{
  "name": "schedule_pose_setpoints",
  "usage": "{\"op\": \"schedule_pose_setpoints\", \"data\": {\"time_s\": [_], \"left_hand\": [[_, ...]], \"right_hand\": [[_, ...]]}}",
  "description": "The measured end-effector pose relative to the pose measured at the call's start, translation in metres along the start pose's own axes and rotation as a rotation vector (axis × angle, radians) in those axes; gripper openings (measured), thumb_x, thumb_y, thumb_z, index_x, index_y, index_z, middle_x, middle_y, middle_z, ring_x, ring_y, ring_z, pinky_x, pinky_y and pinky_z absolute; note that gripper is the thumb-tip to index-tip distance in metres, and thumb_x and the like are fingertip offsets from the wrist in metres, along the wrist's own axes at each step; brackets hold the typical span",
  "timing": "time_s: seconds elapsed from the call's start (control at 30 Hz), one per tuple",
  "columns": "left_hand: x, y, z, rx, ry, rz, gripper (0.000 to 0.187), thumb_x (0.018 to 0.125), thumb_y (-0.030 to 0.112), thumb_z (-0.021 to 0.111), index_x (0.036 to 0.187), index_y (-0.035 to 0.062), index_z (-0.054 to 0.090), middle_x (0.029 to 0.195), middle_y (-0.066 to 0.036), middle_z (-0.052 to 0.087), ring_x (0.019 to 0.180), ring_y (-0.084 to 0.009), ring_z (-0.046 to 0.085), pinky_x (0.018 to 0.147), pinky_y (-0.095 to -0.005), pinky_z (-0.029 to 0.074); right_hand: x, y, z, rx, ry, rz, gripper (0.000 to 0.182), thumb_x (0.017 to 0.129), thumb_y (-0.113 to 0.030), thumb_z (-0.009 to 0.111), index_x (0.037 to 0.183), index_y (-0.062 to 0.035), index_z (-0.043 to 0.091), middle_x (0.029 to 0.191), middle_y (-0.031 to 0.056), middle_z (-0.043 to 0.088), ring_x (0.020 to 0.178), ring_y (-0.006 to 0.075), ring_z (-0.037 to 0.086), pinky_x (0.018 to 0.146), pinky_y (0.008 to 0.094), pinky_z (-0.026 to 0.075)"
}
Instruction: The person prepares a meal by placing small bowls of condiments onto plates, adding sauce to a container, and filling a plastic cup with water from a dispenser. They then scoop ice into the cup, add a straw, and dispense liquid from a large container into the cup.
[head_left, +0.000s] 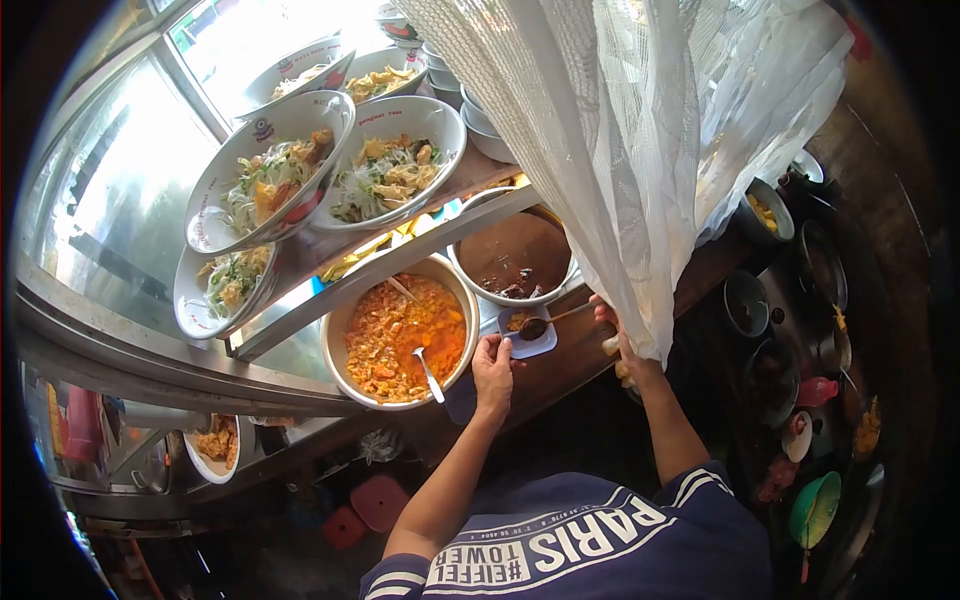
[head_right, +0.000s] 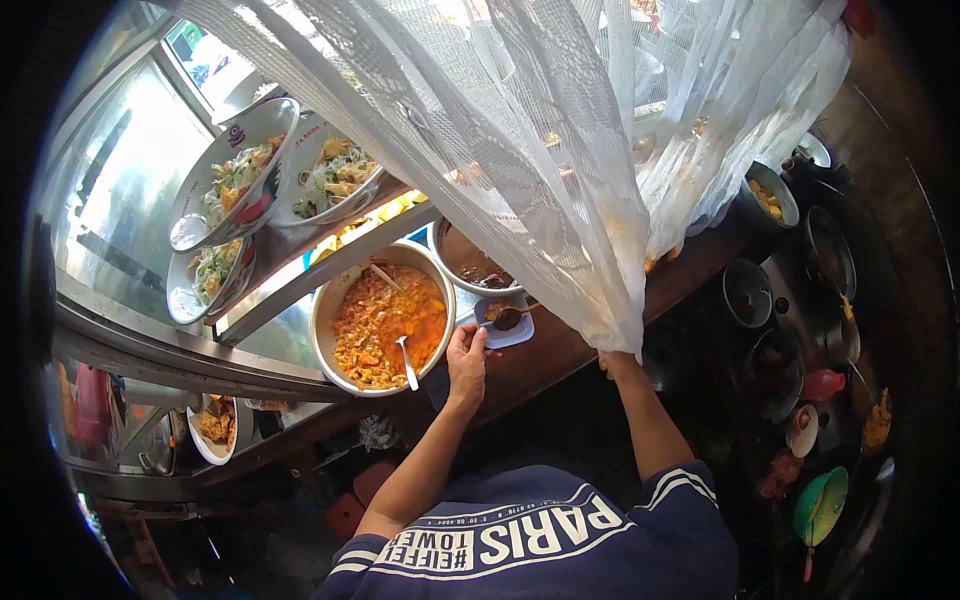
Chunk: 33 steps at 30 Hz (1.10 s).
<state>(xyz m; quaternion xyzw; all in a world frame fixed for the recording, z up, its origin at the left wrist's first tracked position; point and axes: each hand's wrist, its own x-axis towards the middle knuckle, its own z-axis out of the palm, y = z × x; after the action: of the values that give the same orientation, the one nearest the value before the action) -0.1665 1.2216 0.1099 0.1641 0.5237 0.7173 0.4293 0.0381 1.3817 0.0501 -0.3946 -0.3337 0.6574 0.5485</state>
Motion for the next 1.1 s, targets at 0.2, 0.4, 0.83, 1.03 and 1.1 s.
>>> {"op": "schedule_pose_setpoints", "data": {"time_s": [0.2, 0.4, 0.83, 1.03, 1.1], "left_hand": [[0.001, -0.003, -0.002, -0.035, -0.005, -0.009, 0.011, 0.097, 0.012, 0.052, 0.1, 0.0009, 0.053, 0.088, -0.003, 0.057, 0.066, -0.0061, 0.053, 0.058, -0.0232, 0.053], [0.003, -0.006, -0.004, -0.043, -0.026, -0.007, 0.011, 0.097, 0.012, 0.054, 0.102, 0.002, 0.052, 0.092, -0.004, 0.057, 0.073, -0.0077, 0.057, 0.06, -0.0239, 0.054], [0.001, -0.003, 0.0, -0.078, 0.012, 0.0, 0.013, 0.096, 0.013, 0.054, 0.102, 0.0009, 0.054, 0.087, -0.003, 0.058, 0.064, -0.0055, 0.052, 0.056, -0.0218, 0.051], [0.0, -0.001, -0.001, -0.058, 0.014, 0.007, 0.013, 0.096, 0.013, 0.054, 0.101, 0.0009, 0.053, 0.086, -0.003, 0.058, 0.064, -0.0055, 0.051, 0.055, -0.0216, 0.051], [0.0, -0.002, -0.002, -0.051, 0.017, 0.003, 0.013, 0.096, 0.013, 0.054, 0.101, 0.001, 0.053, 0.086, -0.003, 0.058, 0.064, -0.0055, 0.051, 0.055, -0.0216, 0.051]], "right_hand": [[-0.035, -0.022, 0.02, -0.263, -0.186, -0.19, 0.019, 0.095, -0.016, 0.056, 0.1, 0.0006, 0.065, 0.092, 0.01, 0.067, 0.075, 0.0136, 0.063, 0.072, 0.0267, 0.053], [-0.036, -0.03, 0.022, -0.368, -0.191, -0.187, 0.018, 0.096, -0.015, 0.055, 0.097, 0.0005, 0.064, 0.089, 0.0092, 0.066, 0.076, 0.0126, 0.061, 0.071, 0.026, 0.051], [-0.006, -0.055, 0.058, -0.292, -0.143, -0.286, 0.018, 0.097, -0.014, 0.052, 0.096, -0.0004, 0.064, 0.086, 0.0061, 0.066, 0.073, 0.0119, 0.06, 0.068, 0.0249, 0.05], [0.019, -0.037, 0.079, -0.543, -0.256, -0.454, 0.017, 0.097, -0.014, 0.052, 0.097, -0.001, 0.064, 0.085, 0.0051, 0.066, 0.071, 0.0115, 0.06, 0.066, 0.0245, 0.049], [0.028, -0.028, 0.083, -0.574, -0.283, -0.463, 0.017, 0.097, -0.014, 0.052, 0.097, -0.0013, 0.064, 0.084, 0.0045, 0.065, 0.071, 0.0109, 0.059, 0.065, 0.0241, 0.049]]}}
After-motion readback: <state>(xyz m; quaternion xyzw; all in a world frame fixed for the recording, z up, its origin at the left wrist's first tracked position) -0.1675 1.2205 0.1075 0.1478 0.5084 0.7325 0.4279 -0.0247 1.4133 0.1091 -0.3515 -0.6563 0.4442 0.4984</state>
